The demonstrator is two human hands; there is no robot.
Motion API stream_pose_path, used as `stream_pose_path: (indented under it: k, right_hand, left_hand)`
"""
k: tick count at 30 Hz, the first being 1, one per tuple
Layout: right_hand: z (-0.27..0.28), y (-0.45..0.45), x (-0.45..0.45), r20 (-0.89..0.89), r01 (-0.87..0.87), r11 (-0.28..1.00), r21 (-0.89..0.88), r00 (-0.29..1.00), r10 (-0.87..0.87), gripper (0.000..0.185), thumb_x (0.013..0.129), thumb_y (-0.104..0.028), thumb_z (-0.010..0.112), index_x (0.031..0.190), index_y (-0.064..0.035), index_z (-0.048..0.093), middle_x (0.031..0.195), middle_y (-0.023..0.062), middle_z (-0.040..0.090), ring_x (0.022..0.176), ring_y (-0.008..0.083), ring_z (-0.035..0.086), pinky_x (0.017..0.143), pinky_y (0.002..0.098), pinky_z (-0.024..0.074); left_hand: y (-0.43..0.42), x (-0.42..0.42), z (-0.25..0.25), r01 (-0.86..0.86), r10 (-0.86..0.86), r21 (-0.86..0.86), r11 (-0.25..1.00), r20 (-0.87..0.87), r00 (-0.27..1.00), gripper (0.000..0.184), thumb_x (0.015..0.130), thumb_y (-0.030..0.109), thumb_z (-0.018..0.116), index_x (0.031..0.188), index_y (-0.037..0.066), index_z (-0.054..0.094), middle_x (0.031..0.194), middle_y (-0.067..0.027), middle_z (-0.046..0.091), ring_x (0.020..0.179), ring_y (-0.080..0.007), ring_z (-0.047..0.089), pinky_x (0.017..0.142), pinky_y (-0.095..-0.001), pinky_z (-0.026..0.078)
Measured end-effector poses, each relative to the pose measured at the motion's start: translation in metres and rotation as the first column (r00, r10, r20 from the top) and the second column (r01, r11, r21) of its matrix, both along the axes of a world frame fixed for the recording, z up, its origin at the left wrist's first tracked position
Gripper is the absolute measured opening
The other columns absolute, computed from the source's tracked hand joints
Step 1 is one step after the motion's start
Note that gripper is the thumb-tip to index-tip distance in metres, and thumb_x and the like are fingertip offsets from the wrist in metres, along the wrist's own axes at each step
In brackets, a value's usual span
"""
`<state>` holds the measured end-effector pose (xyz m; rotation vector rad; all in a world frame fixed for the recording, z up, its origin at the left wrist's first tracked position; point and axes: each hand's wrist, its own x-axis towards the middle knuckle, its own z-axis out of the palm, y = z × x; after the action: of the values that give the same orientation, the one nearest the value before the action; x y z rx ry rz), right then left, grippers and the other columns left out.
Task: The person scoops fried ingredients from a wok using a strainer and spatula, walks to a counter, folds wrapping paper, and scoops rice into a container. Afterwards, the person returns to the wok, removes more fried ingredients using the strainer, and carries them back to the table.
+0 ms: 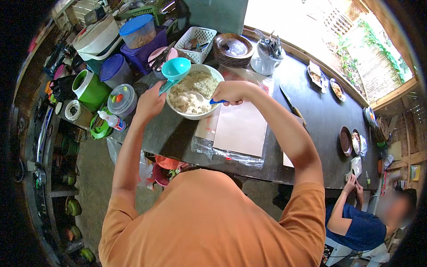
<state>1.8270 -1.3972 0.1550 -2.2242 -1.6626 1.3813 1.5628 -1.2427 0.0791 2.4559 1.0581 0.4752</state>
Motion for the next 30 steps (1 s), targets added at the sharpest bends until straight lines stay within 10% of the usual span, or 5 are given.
stream_pose_path:
  k: [5,16,22,25,30]
  right_hand:
    - [0.0,-0.011,0.019,-0.265,0.23,0.968,-0.105,0.931,-0.25,0.034,0.099,-0.024,0.059,0.131,-0.0177,0.069,0.066,-0.0033,0.051,0.044,0.0035,0.034,0.038,0.0234,0.0274]
    - [0.05,-0.043,0.055,-0.184,0.314,0.928,0.202,0.942,-0.279,0.044,0.1,-0.02,0.056,0.144,-0.0145,0.06,0.067,-0.0029,0.052,0.044,0.0027,0.035,0.038,0.0229,0.0246]
    - [0.033,-0.026,0.03,-0.149,0.284,0.824,0.49,0.959,-0.242,0.043,0.098,-0.017,0.057,0.139,-0.0043,0.061,0.082,0.0091,0.07,0.061,0.0155,0.062,0.053,0.0306,0.0502]
    - [0.021,-0.03,-0.01,0.523,-0.297,0.629,0.719,0.826,-0.208,0.046,0.096,-0.01,0.055,0.143,-0.0059,0.055,0.092,0.0204,0.072,0.085,0.0361,0.072,0.079,0.0482,0.0569]
    - [0.038,-0.04,-0.032,0.656,-0.314,0.711,0.63,0.706,-0.269,0.048,0.096,-0.012,0.056,0.144,-0.0064,0.052,0.099,0.019,0.071,0.086,0.035,0.073,0.077,0.0471,0.0577]
  left_hand:
    - [0.01,-0.007,0.007,-0.042,0.043,0.046,0.998,-0.01,0.999,0.04,0.1,0.035,0.056,0.13,0.009,0.059,0.107,-0.0225,0.072,0.1,-0.0443,0.067,0.087,-0.0556,0.051]
    - [0.017,-0.011,0.028,0.014,0.026,0.241,0.97,-0.163,0.986,0.032,0.097,0.033,0.058,0.115,0.007,0.062,0.095,-0.0206,0.073,0.088,-0.0427,0.07,0.077,-0.0569,0.052]
    - [-0.01,0.009,0.034,0.091,-0.047,0.228,0.969,-0.192,0.98,0.029,0.096,0.032,0.06,0.103,0.004,0.064,0.089,-0.0181,0.073,0.084,-0.0406,0.07,0.075,-0.0569,0.053]
    - [-0.008,0.015,0.017,0.172,-0.118,0.331,0.928,-0.175,0.977,0.033,0.098,0.035,0.06,0.118,0.01,0.064,0.086,-0.016,0.073,0.081,-0.0377,0.07,0.069,-0.0552,0.049]
    - [-0.012,0.003,0.019,0.184,-0.117,0.441,0.879,-0.174,0.978,0.024,0.099,0.029,0.059,0.108,0.007,0.062,0.085,-0.0128,0.072,0.076,-0.0334,0.068,0.069,-0.0476,0.042]
